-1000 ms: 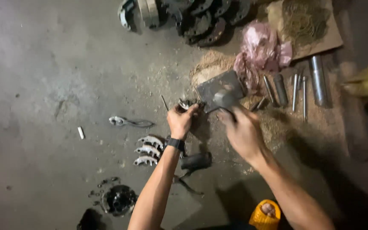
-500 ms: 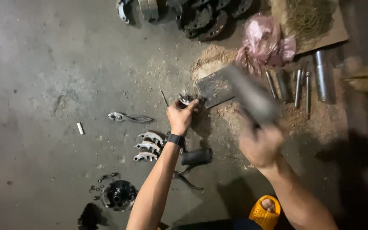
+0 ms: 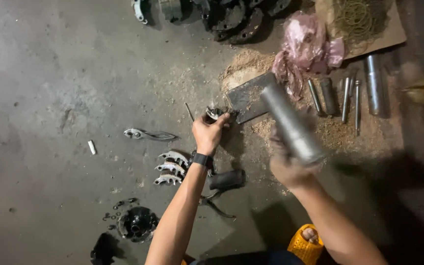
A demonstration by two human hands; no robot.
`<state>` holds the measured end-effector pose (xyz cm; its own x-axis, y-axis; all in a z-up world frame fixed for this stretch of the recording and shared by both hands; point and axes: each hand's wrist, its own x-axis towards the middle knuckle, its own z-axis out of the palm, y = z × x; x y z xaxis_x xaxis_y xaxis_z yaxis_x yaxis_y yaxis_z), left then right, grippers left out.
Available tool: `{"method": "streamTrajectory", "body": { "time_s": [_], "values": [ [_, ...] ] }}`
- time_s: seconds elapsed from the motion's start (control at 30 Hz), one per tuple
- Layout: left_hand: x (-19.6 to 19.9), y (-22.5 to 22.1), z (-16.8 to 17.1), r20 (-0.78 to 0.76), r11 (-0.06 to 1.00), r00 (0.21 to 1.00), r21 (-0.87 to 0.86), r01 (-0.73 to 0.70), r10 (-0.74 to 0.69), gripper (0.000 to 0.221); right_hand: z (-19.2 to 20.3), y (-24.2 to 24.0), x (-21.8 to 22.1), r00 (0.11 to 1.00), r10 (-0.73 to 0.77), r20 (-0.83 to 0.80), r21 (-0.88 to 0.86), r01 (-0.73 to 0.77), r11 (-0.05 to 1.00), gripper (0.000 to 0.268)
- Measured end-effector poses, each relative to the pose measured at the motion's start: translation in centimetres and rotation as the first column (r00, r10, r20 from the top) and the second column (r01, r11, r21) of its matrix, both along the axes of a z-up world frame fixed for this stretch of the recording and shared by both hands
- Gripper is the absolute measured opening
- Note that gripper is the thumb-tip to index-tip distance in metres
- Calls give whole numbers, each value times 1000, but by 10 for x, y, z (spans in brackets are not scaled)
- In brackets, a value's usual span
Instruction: The person sits on the workshop floor and disassembles a motorcycle clutch hub assembly by hand, pulling small pins, springs and plates out of the hub and laying them on the concrete. They use pliers to grip a component, briefly handle a cloth, and continue extracting small parts one at a time.
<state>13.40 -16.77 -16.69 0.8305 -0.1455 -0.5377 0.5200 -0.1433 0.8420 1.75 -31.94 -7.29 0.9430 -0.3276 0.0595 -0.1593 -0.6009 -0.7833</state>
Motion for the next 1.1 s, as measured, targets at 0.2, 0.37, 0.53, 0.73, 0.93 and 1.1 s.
{"method": "streamTrajectory", "body": {
  "time_s": [0.2,0.37,0.53,0.73,0.93,1.1],
  "values": [
    [6,-1,5,59,994,997,98,40,-46,31,41,-9,25,884,-4,-467,-26,-9,1000,27],
    [2,2,0,33,991,998,120,51,-56,32,72,4,21,968,-27,251,125,-4,992,18],
    [7,0,5,50,981,995,182,71,-81,33,32,0,28,992,-57,-116,169,77,983,27],
    [8,3,6,45,962,994,259,84,-98,37,87,-9,20,990,-43,-133,60,51,997,22],
    [8,4,6,64,961,991,260,96,-116,38,-38,-10,-8,893,-90,-441,-11,95,995,26],
    [2,1,7,24,999,1000,-35,-2,3,30,40,-9,13,918,-110,-380,62,144,988,32]
  ]
}}
